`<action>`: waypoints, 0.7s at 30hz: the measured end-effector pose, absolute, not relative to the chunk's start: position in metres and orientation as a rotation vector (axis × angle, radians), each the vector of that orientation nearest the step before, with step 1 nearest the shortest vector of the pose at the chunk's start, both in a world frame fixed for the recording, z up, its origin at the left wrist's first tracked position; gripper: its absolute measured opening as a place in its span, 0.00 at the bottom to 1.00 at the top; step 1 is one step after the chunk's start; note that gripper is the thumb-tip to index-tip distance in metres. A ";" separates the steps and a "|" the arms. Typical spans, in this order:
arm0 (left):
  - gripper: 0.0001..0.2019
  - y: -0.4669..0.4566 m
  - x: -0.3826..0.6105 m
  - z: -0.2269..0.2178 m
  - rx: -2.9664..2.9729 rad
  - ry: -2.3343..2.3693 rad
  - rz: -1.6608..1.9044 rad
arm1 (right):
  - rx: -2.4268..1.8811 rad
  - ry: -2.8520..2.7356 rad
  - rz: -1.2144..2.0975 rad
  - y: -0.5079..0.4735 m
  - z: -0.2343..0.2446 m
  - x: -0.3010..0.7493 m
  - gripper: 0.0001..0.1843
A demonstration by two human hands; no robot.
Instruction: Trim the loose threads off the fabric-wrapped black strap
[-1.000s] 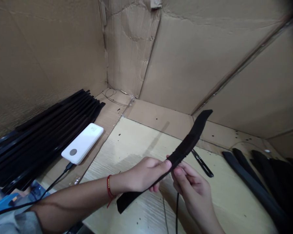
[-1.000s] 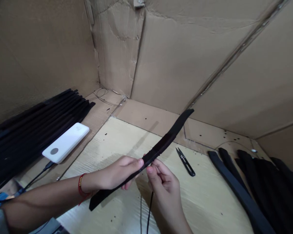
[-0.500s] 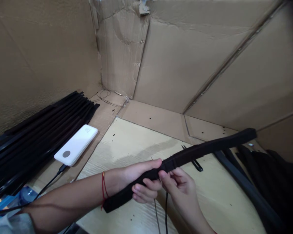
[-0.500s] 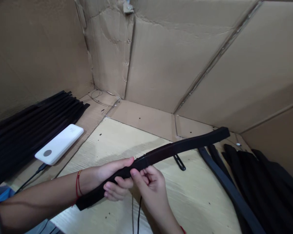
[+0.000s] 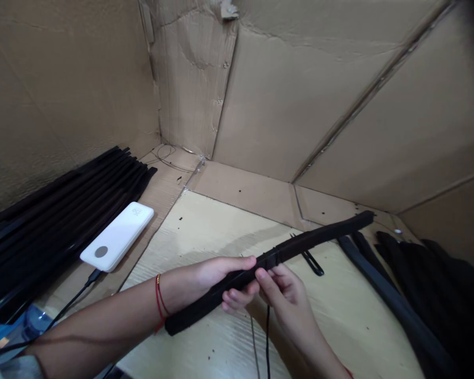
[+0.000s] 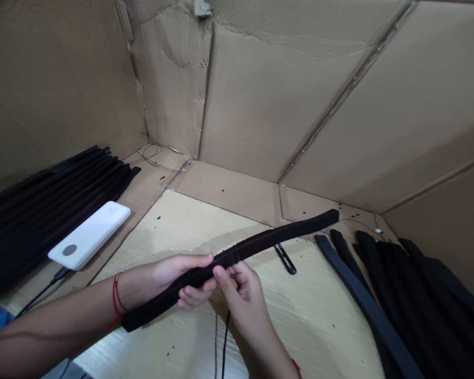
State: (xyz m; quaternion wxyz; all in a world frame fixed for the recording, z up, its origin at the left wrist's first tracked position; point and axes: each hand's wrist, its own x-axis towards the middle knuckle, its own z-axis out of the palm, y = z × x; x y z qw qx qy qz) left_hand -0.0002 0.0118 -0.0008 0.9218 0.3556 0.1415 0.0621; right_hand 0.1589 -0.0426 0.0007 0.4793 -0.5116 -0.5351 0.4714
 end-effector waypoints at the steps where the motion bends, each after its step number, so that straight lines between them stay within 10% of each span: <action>1: 0.26 0.012 -0.001 0.000 0.745 0.312 0.141 | -1.245 -1.324 1.149 -0.043 0.000 0.159 0.24; 21: 0.26 0.012 -0.004 -0.001 0.763 0.302 0.112 | -1.279 -1.413 1.033 -0.042 -0.002 0.160 0.22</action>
